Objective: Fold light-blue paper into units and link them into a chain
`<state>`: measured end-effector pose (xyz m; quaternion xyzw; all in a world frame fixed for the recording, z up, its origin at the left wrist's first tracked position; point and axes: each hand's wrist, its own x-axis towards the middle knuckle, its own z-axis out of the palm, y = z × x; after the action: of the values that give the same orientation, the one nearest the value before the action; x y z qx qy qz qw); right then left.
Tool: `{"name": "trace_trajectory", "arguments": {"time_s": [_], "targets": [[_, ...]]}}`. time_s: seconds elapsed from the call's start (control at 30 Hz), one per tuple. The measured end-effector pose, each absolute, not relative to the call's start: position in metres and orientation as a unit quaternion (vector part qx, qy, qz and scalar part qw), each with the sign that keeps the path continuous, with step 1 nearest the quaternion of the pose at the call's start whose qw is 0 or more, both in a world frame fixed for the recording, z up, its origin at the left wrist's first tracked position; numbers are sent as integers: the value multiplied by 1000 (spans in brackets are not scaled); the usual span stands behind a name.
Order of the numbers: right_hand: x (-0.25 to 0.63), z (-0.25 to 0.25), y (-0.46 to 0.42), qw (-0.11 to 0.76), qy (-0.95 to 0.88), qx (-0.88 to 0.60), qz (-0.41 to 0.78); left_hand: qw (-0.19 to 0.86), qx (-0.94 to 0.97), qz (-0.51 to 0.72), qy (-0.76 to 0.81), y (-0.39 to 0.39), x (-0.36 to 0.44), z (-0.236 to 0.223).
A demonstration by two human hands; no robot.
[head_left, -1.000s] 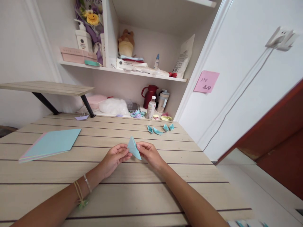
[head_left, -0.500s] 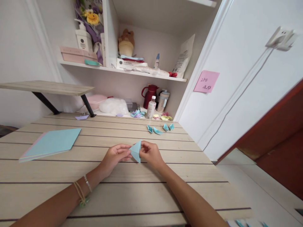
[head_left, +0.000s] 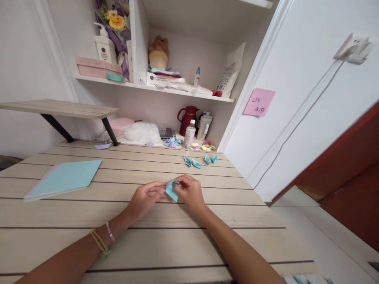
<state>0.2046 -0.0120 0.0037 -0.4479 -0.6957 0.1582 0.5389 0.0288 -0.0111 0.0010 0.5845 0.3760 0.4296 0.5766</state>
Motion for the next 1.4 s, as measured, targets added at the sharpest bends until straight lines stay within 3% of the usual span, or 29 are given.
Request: {"name": "trace_trajectory", "arguments": {"time_s": [0.17,0.33,0.47,0.93,1.17,1.4], "targets": [[202,3,-12,544,-691,-439,185,546,596,448,382,-12,31,-1],[205,4,-8,564,-616,-375,403,565,554,481,376,-7,27,2],[212,7,-6,525,-596,-317,518,571,549,492,361,-5,21,3],[202,-4,-5,525,-549,-391,519,541,579,473,385,-2,24,0],[198,-8,-9,472,-594,-372,535,517,601,453,408,-2,26,-1],[204,2,-12,421,-653,-311,547,576,536,454,418,0,19,4]]}}
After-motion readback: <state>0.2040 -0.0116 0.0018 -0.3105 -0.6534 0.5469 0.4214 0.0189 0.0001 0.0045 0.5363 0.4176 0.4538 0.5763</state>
